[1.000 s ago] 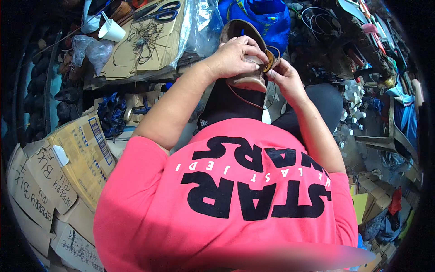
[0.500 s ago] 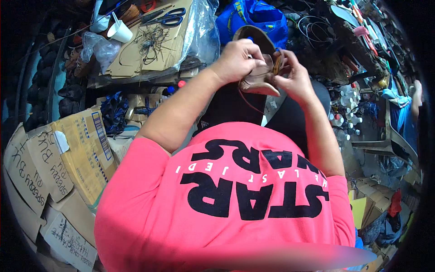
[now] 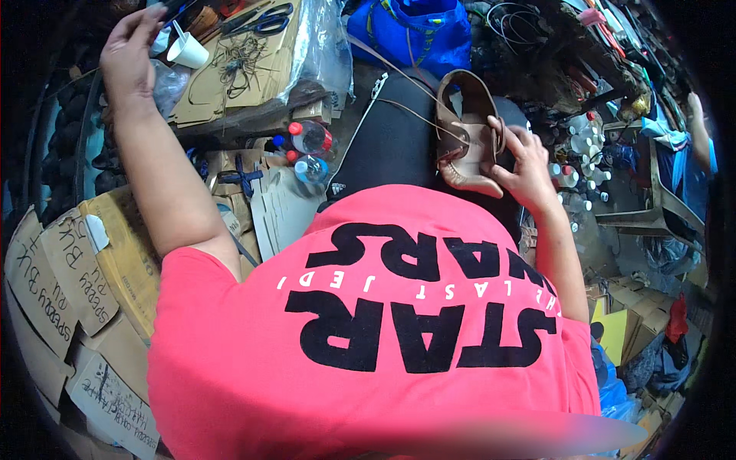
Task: Threading and stitching a leather shoe by hand.
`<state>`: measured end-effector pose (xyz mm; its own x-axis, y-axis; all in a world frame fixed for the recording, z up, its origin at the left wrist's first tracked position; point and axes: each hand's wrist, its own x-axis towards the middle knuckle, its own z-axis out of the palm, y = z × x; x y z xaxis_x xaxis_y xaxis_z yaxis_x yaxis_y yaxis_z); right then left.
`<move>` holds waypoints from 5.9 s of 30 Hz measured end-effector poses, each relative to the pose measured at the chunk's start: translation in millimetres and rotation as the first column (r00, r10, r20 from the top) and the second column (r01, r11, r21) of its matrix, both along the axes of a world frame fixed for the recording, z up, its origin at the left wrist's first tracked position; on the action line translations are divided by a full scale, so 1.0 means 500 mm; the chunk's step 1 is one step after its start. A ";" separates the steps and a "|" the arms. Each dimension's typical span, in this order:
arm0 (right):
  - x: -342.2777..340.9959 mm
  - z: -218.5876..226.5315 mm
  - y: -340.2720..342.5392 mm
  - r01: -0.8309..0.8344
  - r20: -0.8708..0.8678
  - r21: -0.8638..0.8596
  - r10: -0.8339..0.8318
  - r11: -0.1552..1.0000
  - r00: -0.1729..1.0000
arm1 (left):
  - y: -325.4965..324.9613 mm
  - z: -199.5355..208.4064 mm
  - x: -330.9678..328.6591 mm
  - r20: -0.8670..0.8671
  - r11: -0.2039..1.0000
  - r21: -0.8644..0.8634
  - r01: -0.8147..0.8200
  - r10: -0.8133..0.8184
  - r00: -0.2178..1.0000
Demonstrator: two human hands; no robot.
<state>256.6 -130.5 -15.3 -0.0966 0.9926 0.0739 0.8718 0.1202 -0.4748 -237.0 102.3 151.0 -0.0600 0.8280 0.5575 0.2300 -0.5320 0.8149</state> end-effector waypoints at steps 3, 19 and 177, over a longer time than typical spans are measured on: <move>0.012 0.078 0.001 -0.030 0.276 -0.061 0.046 0.998 0.960 | -0.124 -0.029 0.194 -0.385 0.947 -0.244 0.211 -0.294 0.875; 0.329 0.232 -0.117 0.236 -0.952 0.304 0.288 0.923 0.101 | -0.210 -0.351 0.466 -0.845 0.862 -0.100 0.497 -0.337 0.416; -0.239 0.371 -0.013 -0.620 -0.989 -0.125 -0.147 0.775 0.016 | -0.312 -0.312 0.582 -0.811 0.805 -0.386 0.451 -0.529 0.250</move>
